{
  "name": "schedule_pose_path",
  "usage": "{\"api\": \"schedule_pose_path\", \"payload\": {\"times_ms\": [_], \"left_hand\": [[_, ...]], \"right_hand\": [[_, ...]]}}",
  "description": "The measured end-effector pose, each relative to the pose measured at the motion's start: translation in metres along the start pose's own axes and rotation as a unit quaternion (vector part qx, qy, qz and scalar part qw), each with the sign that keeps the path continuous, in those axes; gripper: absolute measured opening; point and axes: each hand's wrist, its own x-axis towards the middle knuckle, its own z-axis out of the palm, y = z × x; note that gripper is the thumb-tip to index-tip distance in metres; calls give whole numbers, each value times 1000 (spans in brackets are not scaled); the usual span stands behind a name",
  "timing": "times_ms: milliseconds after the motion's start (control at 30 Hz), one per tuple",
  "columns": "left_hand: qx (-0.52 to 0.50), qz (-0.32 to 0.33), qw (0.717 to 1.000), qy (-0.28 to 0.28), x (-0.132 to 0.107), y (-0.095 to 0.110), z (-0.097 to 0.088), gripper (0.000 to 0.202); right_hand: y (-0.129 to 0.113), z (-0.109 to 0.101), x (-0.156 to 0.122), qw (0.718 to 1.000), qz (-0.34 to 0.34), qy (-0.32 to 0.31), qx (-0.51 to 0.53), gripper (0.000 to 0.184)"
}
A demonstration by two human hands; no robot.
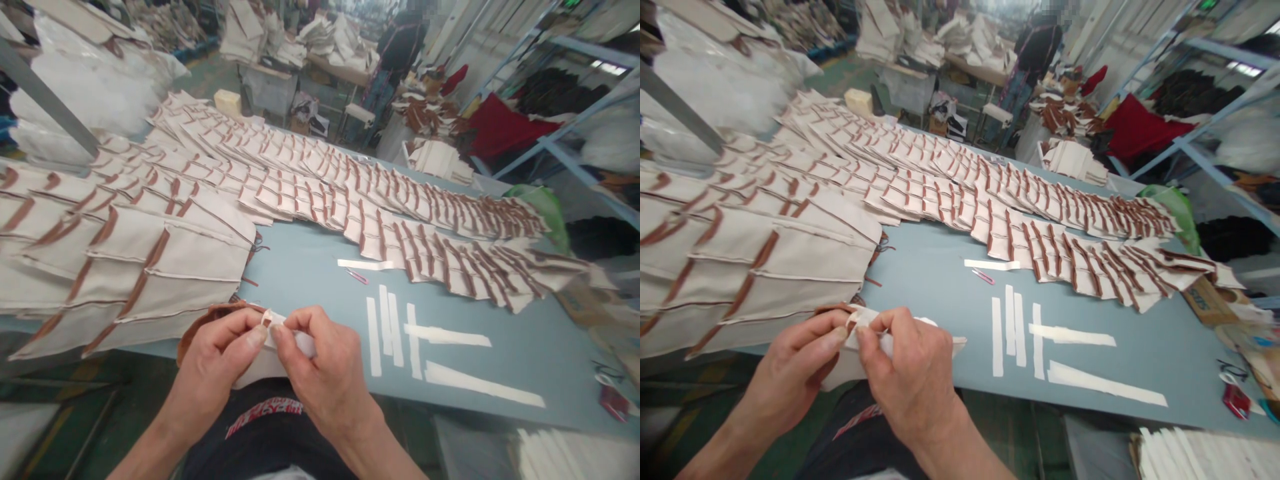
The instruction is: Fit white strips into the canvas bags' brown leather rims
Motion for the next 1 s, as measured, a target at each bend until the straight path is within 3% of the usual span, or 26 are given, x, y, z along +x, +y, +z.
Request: {"api": "schedule_pose_path", "payload": {"times_ms": [200,367,533,667,867,1000], "left_hand": [[-13,6,1000,-24,-2,-2,-2,23],[52,16,999,4,-4,2,3,24],[142,113,981,67,-5,19,13,23],[201,181,958,100,-7,26,19,26],[279,270,908,159,-13,11,32,27],[258,233,921,174,-11,5,35,26]], "right_hand": [[3,1,1,999,-20,10,25,23],[6,4,2,995,52,-23,87,22],[3,-3,8,962,172,-121,174,27],[3,-3,11,940,203,-166,217,27],[7,20,4,925,212,-141,282,29],[8,36,1,925,230,-110,281,29]]}}
